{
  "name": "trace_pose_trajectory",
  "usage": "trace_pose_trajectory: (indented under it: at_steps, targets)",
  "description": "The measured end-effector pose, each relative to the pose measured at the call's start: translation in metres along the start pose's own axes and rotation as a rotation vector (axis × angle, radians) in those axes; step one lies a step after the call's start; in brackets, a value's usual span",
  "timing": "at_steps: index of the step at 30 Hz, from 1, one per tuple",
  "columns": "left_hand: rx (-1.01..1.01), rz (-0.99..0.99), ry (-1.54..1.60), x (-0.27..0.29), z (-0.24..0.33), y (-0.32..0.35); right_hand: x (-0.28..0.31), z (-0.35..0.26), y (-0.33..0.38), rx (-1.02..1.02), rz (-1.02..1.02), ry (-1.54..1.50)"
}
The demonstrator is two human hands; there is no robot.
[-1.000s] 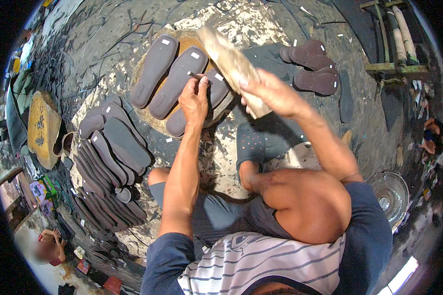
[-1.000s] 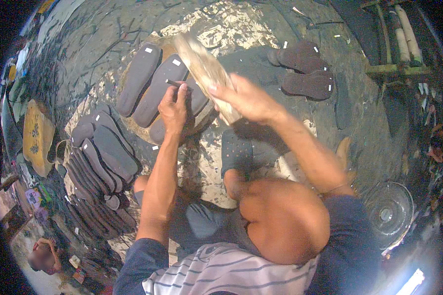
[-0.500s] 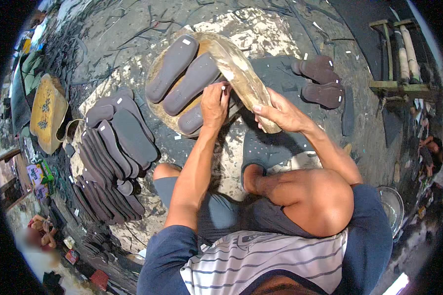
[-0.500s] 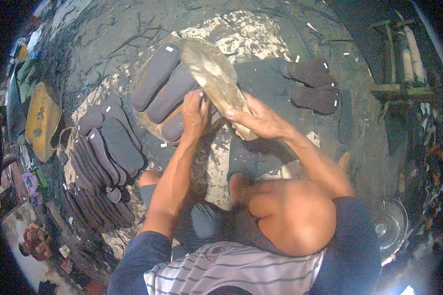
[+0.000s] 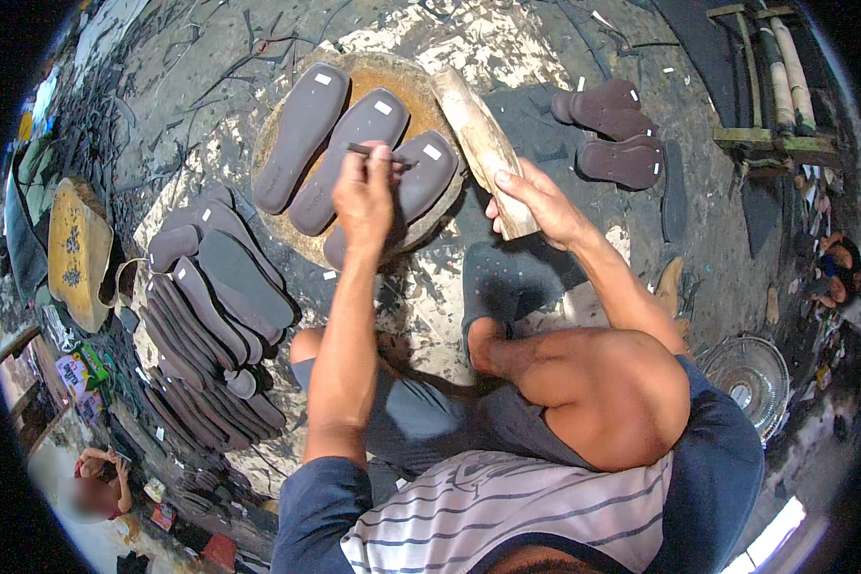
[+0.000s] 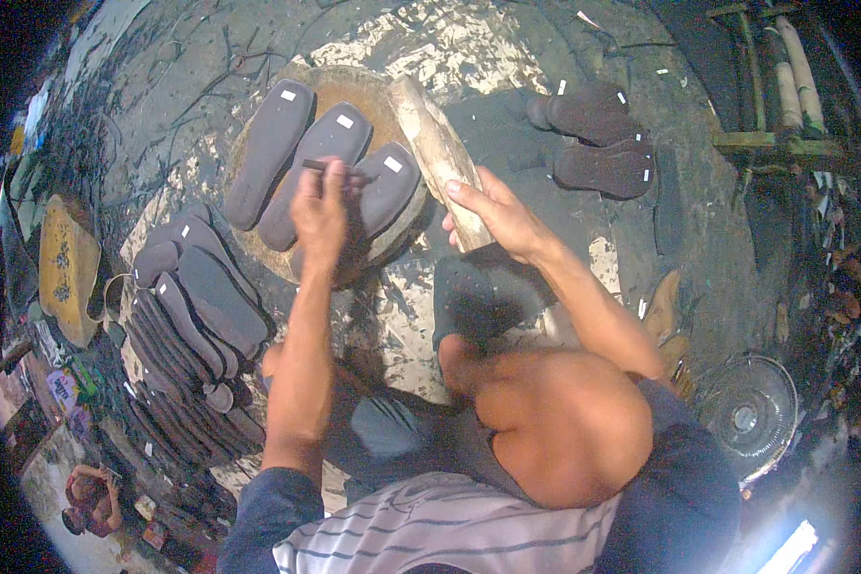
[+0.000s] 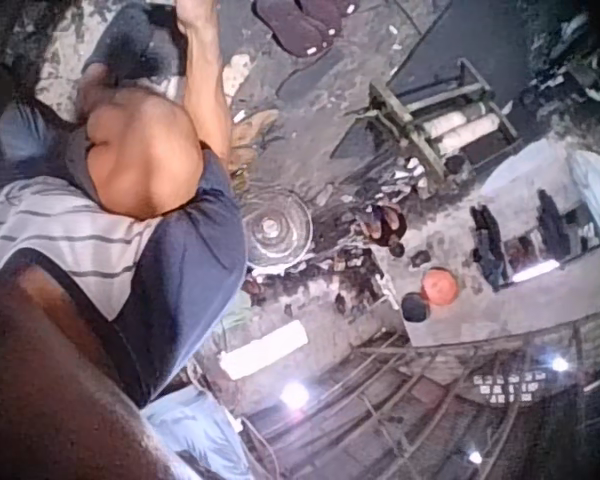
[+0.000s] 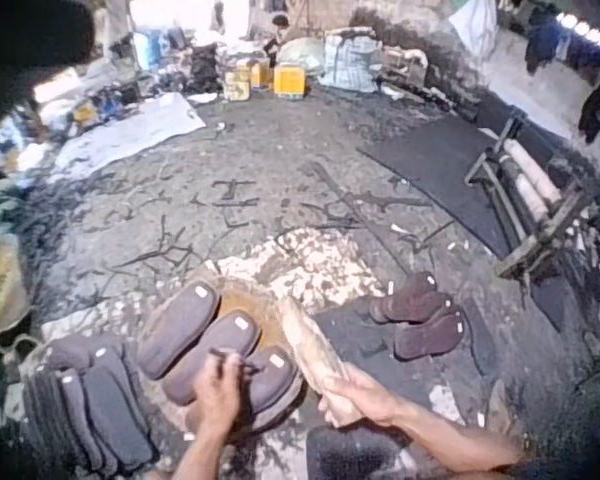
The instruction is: The person uses a small pointed tool to poke holes in the sole of a white slipper, then uses a wooden mallet to hammer the sole of several dark-colored slippers on a wooden block. The person handles slippers one at a time and places them aside after each step.
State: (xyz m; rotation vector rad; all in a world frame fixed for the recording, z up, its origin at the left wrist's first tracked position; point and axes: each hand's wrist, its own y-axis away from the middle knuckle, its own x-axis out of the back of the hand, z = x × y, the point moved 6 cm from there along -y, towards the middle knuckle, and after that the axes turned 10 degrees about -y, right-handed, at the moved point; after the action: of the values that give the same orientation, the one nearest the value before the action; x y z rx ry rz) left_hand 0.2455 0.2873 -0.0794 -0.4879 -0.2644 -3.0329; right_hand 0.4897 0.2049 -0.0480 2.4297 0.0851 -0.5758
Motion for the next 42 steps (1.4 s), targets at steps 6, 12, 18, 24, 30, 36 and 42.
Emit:
trace_pose_trajectory:
  at_steps: [6,12,18,24,30,36,42]
  targets:
    - [-0.091,0.046,-0.269,-0.012,0.011,0.01,-0.002,0.008,0.009,-0.015,0.016,0.01]
    - [-0.161,0.049,-0.284,-0.014,0.008,0.01,-0.005,0.0,0.015,0.015,-0.018,0.017]
    - [-0.451,0.137,-0.43,-0.014,0.007,0.018,-0.088,-0.117,0.049,0.399,-0.141,0.32]
    - [-0.656,0.154,-0.427,-0.028,-0.003,0.022,-0.01,-0.02,0.016,0.399,-0.059,1.117]
    - [-0.588,0.086,-0.452,-0.025,0.008,0.023,-0.027,-0.016,0.004,-0.01,-0.221,0.326]
    - [-0.508,0.131,-0.336,-0.021,0.004,0.025,0.013,0.042,-0.011,-0.118,-0.114,0.38]
    - [-0.429,0.279,-0.134,0.013,0.085,-0.01,0.032,0.061,-0.014,-0.18,-0.049,0.429]
